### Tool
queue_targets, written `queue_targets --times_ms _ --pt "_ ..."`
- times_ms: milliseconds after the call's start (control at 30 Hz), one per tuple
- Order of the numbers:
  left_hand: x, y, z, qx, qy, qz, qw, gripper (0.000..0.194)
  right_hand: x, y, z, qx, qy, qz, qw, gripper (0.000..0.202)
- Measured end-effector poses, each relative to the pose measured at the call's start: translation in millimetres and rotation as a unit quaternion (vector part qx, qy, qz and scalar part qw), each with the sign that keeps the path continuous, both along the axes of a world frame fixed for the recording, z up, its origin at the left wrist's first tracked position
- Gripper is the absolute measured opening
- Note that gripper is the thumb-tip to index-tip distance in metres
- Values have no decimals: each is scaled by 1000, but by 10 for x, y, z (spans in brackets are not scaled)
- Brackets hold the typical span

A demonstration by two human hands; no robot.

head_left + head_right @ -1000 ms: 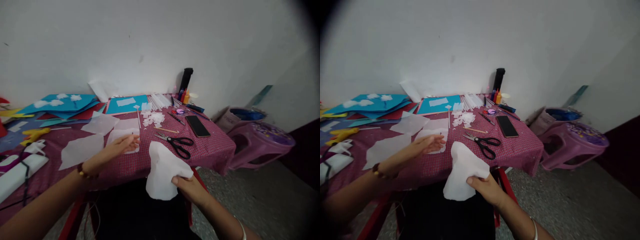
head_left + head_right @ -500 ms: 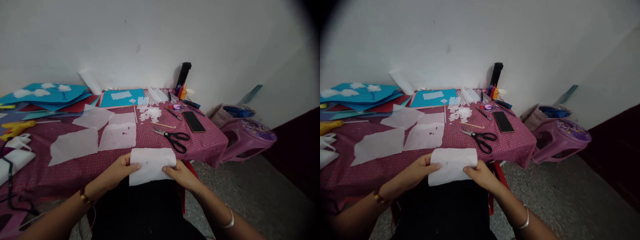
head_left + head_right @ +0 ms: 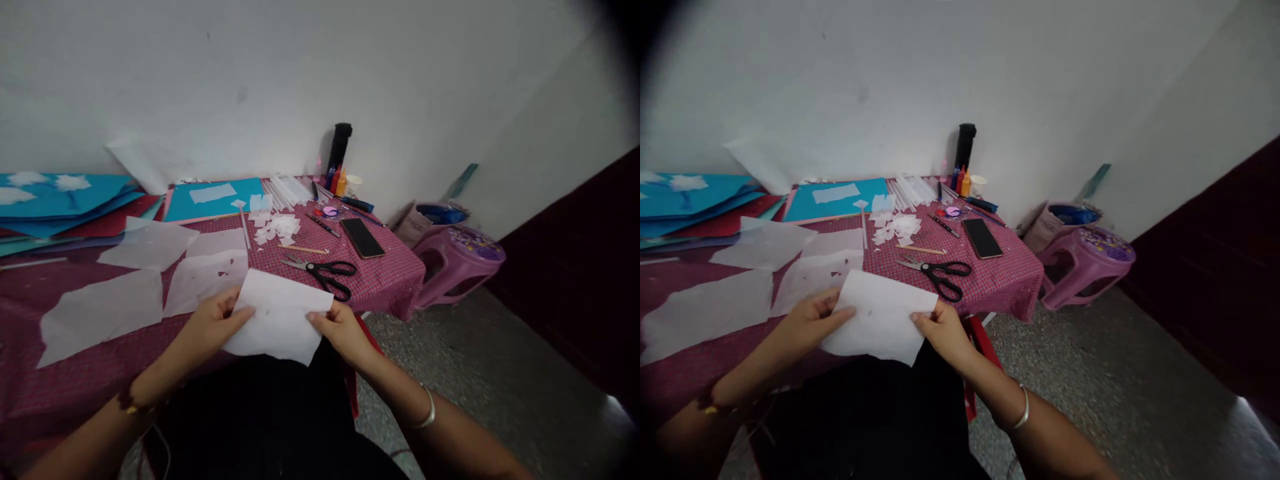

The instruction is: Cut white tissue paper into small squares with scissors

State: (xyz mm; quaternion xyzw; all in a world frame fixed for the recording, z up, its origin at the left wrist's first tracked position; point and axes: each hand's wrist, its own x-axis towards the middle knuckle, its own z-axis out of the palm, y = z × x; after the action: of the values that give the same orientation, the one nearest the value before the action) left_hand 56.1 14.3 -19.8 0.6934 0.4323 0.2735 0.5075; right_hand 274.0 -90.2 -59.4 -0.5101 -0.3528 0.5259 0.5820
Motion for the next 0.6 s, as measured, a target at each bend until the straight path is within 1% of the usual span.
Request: queue_targets --times_ms 33,67,100,133,167,200,233,267,300,333,367,433,467,500,533,567,600 --pt "44 18 56 101 33 23 994 30 -8 14 -15 -5 11 -17 1000 32" --pt "92 2 106 212 67 42 974 28 -14 25 -32 -12 20 -33 999 31" --pt "140 -48 144 314 94 44 944 26 -18 33 -48 -17 26 -46 998 29" --pt "186 -128 164 394 112 23 912 25 -19 39 -64 -19 30 -54 998 26" --pt "230 -229 162 450 122 -23 885 23 -18 43 -77 -18 32 -60 998 25" --pt "268 -340 138 480 129 -89 863 21 -16 45 -89 -15 33 -63 997 24" --pt "302 -450 92 491 140 -153 846 20 -14 47 -98 -14 34 -66 997 24" --pt "330 -548 28 496 150 -199 832 21 -11 50 -104 -15 35 -68 997 24" --pt "353 -626 -50 501 161 -227 819 24 -11 52 -108 -18 37 -70 997 25" --pt "371 -680 -134 510 169 -236 810 29 -12 55 -110 -23 40 -71 996 25" --pt "386 -711 -220 524 175 -230 802 33 -16 59 -111 -29 47 -70 996 24" --pt "415 -714 -367 557 171 -204 787 37 -28 66 -110 -37 65 -70 995 23" --pt "433 -698 -418 569 162 -191 783 37 -33 70 -110 -37 74 -70 994 23" --pt "454 -678 -449 573 150 -182 784 36 -35 73 -109 -37 83 -69 993 23" --pt "481 -659 -459 568 135 -178 792 34 -31 74 -107 -36 92 -67 993 24" --pt "512 -643 -450 547 119 -176 810 30 -21 74 -104 -39 102 -62 992 25" --pt "547 -633 -424 506 104 -173 839 24 -3 72 -98 -45 112 -52 991 25"
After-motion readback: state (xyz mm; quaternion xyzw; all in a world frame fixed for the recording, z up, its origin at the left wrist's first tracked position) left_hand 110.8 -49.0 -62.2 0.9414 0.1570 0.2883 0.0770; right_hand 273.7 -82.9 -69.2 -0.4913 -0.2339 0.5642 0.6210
